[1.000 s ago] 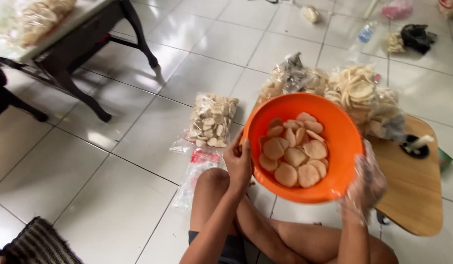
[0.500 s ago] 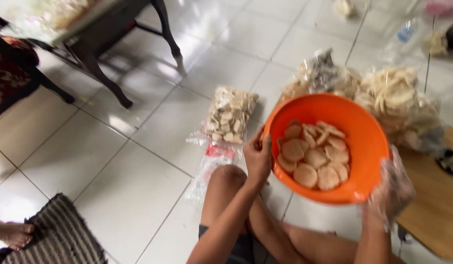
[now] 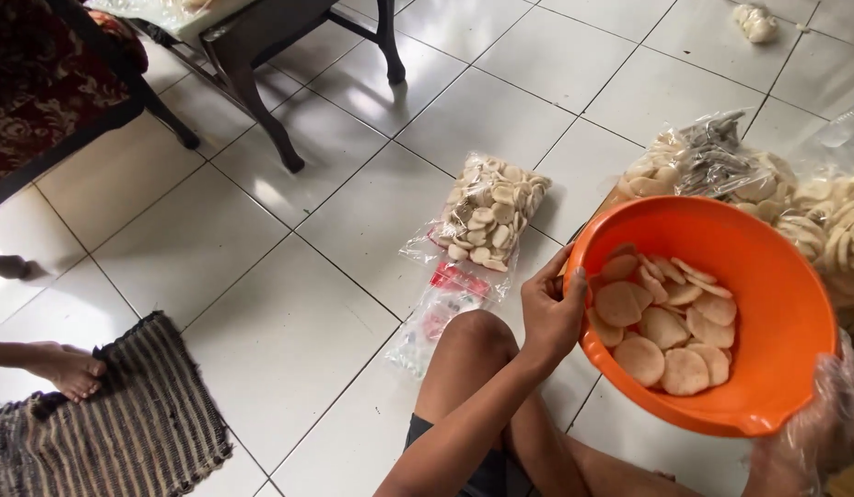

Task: Seasoning crackers by pouring seasoning from a packet into a bowl and shaking it to coat them.

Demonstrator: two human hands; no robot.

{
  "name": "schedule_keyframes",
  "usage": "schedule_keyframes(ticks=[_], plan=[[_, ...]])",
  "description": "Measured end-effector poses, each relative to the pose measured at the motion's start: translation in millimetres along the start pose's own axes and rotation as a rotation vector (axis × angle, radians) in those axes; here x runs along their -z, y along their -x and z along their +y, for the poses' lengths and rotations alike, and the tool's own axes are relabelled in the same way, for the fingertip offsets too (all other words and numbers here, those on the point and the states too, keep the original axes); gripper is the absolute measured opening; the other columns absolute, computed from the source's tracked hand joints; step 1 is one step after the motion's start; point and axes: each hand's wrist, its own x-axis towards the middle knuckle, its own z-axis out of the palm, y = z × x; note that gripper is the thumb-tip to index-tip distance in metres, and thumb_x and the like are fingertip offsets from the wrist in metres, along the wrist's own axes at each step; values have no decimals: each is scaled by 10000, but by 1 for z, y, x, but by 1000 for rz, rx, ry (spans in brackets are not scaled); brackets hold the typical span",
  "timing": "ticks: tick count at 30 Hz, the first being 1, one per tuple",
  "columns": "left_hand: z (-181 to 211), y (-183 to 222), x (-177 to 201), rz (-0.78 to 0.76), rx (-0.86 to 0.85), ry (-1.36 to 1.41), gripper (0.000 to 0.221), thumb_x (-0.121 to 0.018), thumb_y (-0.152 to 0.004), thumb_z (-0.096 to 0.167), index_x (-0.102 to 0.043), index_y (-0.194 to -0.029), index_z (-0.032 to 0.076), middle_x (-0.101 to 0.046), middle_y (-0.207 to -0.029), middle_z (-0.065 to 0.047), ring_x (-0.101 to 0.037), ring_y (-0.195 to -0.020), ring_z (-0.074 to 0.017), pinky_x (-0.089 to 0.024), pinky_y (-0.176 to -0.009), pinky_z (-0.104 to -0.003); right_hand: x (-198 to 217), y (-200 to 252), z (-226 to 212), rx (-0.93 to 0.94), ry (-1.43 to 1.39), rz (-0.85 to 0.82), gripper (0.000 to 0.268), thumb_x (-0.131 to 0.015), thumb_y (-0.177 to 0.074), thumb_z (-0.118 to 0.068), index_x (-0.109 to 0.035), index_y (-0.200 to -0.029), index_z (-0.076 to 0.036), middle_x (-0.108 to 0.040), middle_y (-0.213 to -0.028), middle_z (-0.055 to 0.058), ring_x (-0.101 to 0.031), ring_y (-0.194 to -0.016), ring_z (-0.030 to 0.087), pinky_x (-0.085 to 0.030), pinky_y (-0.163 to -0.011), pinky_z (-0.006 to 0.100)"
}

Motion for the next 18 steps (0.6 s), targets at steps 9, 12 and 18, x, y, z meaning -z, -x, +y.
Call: schedule_keyframes(ticks=[9,12,18], plan=[[23,6,7,-42,-63,-61,543,-637,-952,312,-613,-1421,39,-556,-675,96,-430,-614,1,-430,-552,-208,-1,21,-6,-186,38,317,454,-622,-977,-230,-707,-1405,-104,-733,-1301,12,-720,-1126,134,-637,-925,263],[13,-25,-6,-15,-182,-359,422,-552,-914,292,-729,-1270,150,-350,-655,128,-301,-596,-21,-268,-496,-263,-5,-18,14,-167,-75,360,383,-674,-942,-193,-731,-1305,-87,-767,-1234,42,-766,-1084,146,-701,-941,271],[41,-1,-8,-39,-51,-128,454,-589,-957,283,-671,-1361,91,-486,-611,87,-399,-558,-24,-395,-498,-231,-3,3,-35,-112,0,287,447,-591,-985,-176,-596,-1399,-5,-664,-1325,216,-700,-1177,337,-641,-945,380]])
